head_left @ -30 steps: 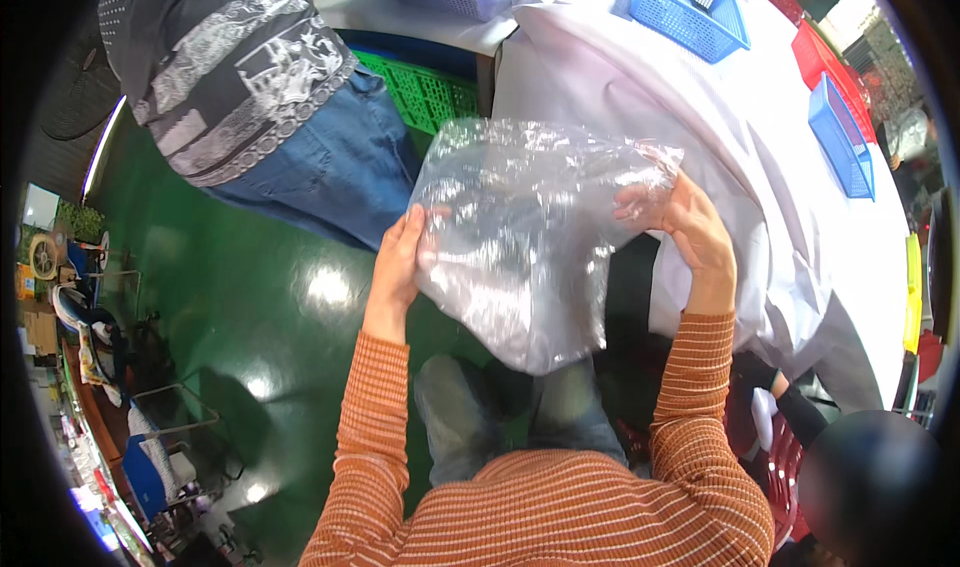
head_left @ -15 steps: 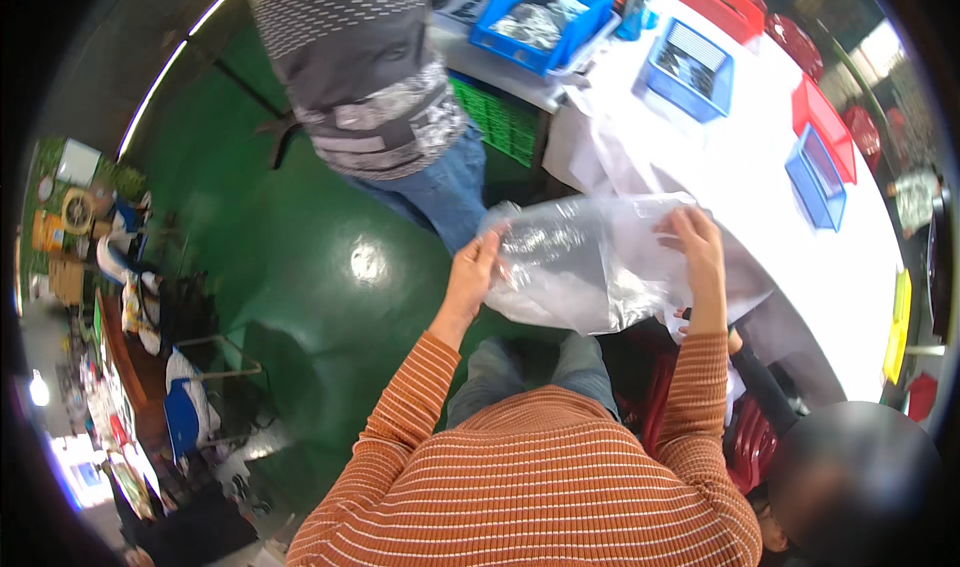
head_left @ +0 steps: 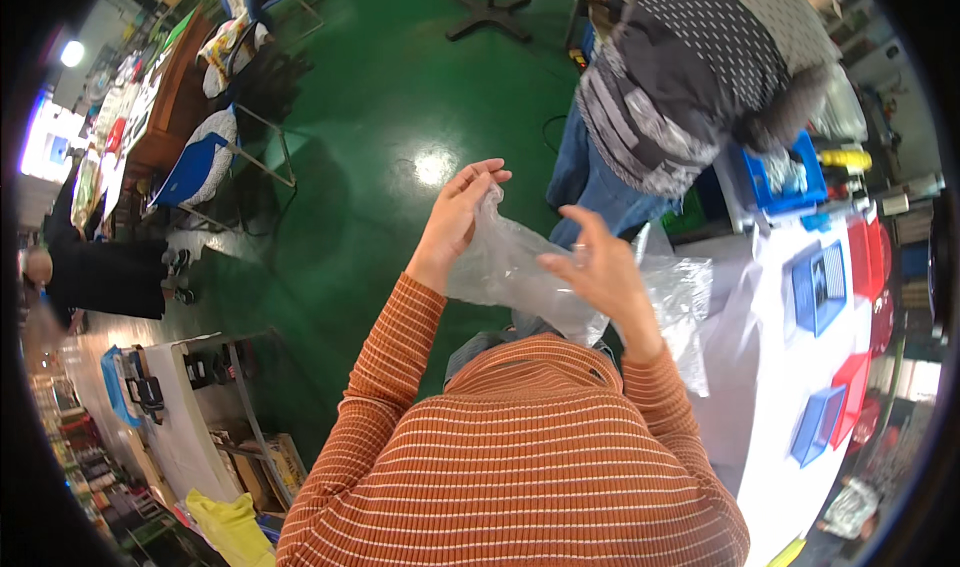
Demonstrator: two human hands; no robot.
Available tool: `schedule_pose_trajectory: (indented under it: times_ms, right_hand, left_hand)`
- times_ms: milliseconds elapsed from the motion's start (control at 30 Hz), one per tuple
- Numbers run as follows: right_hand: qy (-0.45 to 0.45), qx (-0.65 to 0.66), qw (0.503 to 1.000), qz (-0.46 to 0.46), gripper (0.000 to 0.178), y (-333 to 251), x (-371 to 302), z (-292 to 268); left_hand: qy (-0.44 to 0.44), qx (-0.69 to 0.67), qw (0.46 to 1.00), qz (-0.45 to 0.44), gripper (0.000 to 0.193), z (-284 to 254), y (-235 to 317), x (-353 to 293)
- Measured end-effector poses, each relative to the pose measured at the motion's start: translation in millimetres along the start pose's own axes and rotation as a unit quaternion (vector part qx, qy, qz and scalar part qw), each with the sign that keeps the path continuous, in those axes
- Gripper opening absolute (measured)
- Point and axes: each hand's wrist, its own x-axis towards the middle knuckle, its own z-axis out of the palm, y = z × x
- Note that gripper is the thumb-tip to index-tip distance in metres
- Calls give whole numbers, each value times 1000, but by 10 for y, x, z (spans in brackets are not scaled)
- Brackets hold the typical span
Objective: The person handles small black items and labels, placing them into plastic bags and sealing them with tape. They move between tables to retrieve materials and organize items into baskets.
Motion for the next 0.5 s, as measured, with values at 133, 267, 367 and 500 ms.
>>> schedule_pose_trajectory:
  times_ms: [133,267,367,500]
  right_hand:
    - [-192,-47,979,41,40,292,875,614]
    - [-84,90,988,93,39,710,1887,981]
    - [12,74,993,92,38,929,2735,1061]
    - [120,76,989,44,35,1034,3785,876]
  left_hand:
    - [22,49,996,64,31,-141,157,423]
    - [132,159,973,108,34,-768,493,1328]
    - [100,221,970,13,41,-888,932,2125]
    - [-35,352,933,-65,28,-1065,1503,3358]
